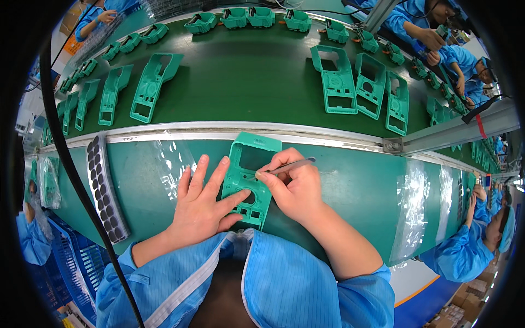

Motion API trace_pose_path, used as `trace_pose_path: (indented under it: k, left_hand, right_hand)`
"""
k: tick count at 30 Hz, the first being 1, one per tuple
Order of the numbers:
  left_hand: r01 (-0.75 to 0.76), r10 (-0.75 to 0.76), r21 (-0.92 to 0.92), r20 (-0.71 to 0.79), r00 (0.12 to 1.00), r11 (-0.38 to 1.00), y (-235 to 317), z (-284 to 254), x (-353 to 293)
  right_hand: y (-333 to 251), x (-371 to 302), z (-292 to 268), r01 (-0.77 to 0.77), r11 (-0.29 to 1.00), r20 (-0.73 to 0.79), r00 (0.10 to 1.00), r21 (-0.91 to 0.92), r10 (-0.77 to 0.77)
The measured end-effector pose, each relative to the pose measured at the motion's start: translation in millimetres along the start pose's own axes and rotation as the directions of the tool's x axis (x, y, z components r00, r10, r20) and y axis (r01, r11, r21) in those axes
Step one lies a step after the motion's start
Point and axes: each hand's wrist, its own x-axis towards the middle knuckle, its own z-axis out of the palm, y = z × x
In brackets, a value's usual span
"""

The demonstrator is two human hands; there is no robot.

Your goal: The person installs black circular components into green plastic device housings by hand, taking the components from a component sheet and pressing them into the housings.

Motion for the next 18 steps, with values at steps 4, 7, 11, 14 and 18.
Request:
trace_pose_path:
  k: [4, 7, 11, 14, 18]
  left_hand:
    - [-0.023, 0.023, 0.001, 0.002, 1.000, 1.000, -0.8, 6.4, -2.4]
    - [-0.040, 0.040, -0.049, 0.008, 0.999, 0.998, -1.4, 6.2, -2.6]
    - [-0.091, 0.089, -0.103, -0.027, 0.996, 0.991, -4.2, 11.0, -0.5]
    - [-0.105, 0.102, -0.087, -0.036, 0.994, 0.991, -4.5, 9.6, 2.4]
    - [-0.016, 0.015, -0.080, -0.009, 1.000, 0.997, -0.9, 2.7, 2.0]
  right_hand:
    - [4.0, 2.2, 7.0, 0.057, 0.998, -0.091, 0.994, 0.031, -0.054]
    - [4.5, 1.8, 8.8, 0.033, 0.998, -0.094, 0.995, 0.055, -0.028]
    - [7.1, 5.0, 9.3, 0.061, 0.995, -0.100, 0.994, 0.080, -0.053]
    - [11.9, 5.9, 6.4, 0.085, 0.995, -0.095, 0.992, 0.053, -0.080]
    - [4.1, 4.2, 3.3, 0.035, 0.944, -0.104, 0.995, 0.329, -0.001]
